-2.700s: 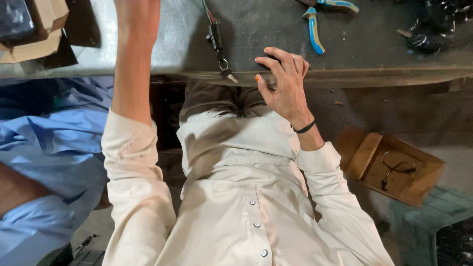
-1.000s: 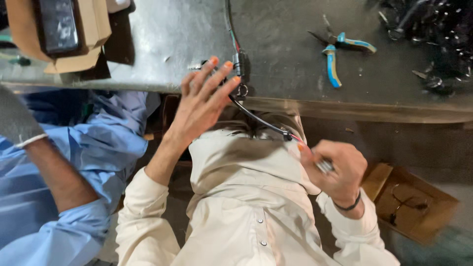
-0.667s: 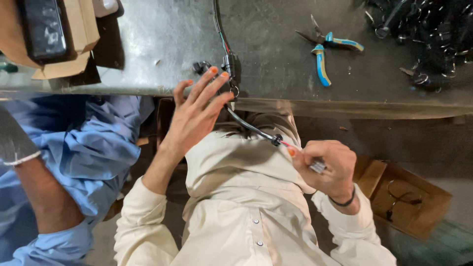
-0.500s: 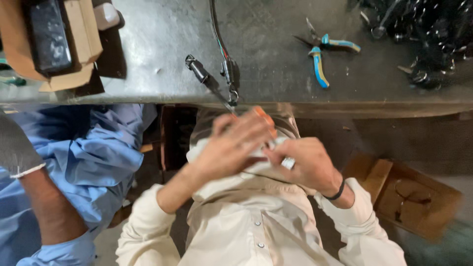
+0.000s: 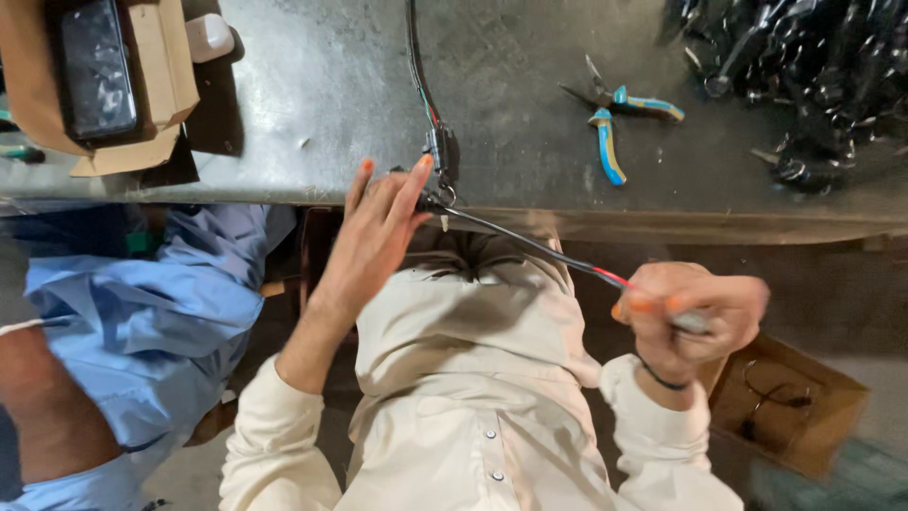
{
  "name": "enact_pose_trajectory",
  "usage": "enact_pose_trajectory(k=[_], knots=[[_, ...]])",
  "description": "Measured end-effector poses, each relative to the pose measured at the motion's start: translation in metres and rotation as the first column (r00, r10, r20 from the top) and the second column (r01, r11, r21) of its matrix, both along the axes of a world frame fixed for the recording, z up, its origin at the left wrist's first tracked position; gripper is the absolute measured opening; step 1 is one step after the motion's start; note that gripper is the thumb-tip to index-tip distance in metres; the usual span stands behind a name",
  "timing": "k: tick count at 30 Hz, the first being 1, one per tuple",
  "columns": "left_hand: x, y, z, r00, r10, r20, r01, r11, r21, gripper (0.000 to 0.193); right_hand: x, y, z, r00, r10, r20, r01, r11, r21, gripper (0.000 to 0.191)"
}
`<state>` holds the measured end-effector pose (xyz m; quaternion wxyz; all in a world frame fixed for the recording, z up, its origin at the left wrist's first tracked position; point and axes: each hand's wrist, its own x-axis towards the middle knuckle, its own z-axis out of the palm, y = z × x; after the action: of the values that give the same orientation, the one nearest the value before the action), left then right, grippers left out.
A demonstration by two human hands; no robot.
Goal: The person sits at a workbench assembling electrical connectors, attaching wires to black connector bodies and using pliers to crimp and secure the terminals. They work through connectors one at a time, placing finished assemblies on the table and picking up new parts.
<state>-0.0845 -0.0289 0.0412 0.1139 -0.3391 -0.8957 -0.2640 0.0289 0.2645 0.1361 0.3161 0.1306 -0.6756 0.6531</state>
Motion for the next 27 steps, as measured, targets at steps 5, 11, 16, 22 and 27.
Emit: enact_pose_trajectory(k=[5,11,16,22,27], knots=[[0.031,0.031,-0.006,0.996,0.094,0.001,-0.094,0.991,0.1,0.048,-0.038,-0.037,-0.049,0.93,0.222,0.292,-0.106,0.925,-0.366,0.051],[0.062,0.045,-0.015,0.9,-0.035,0.435,-0.034,0.988,0.148,0.036,-0.047,-0.037,-0.095,0.774,0.286,0.565,-0.347,0.938,0.001,0.014],[0.064,0.038,0.006,0.816,-0.215,0.536,-0.083,0.875,0.477,0.026,-0.055,-0.026,-0.114,0.653,0.459,0.602,-0.379,0.887,-0.264,0.017],[0.059,0.03,0.009,0.75,-0.398,0.529,0.065,0.84,0.539,0.02,-0.054,-0.016,-0.11,0.544,0.56,0.625,-0.486,0.817,-0.311,0.022],[0.065,0.029,-0.013,0.722,-0.435,0.538,0.053,0.81,0.584,0.016,-0.051,-0.015,-0.095,0.484,0.462,0.743,-0.536,0.828,-0.166,0.026]])
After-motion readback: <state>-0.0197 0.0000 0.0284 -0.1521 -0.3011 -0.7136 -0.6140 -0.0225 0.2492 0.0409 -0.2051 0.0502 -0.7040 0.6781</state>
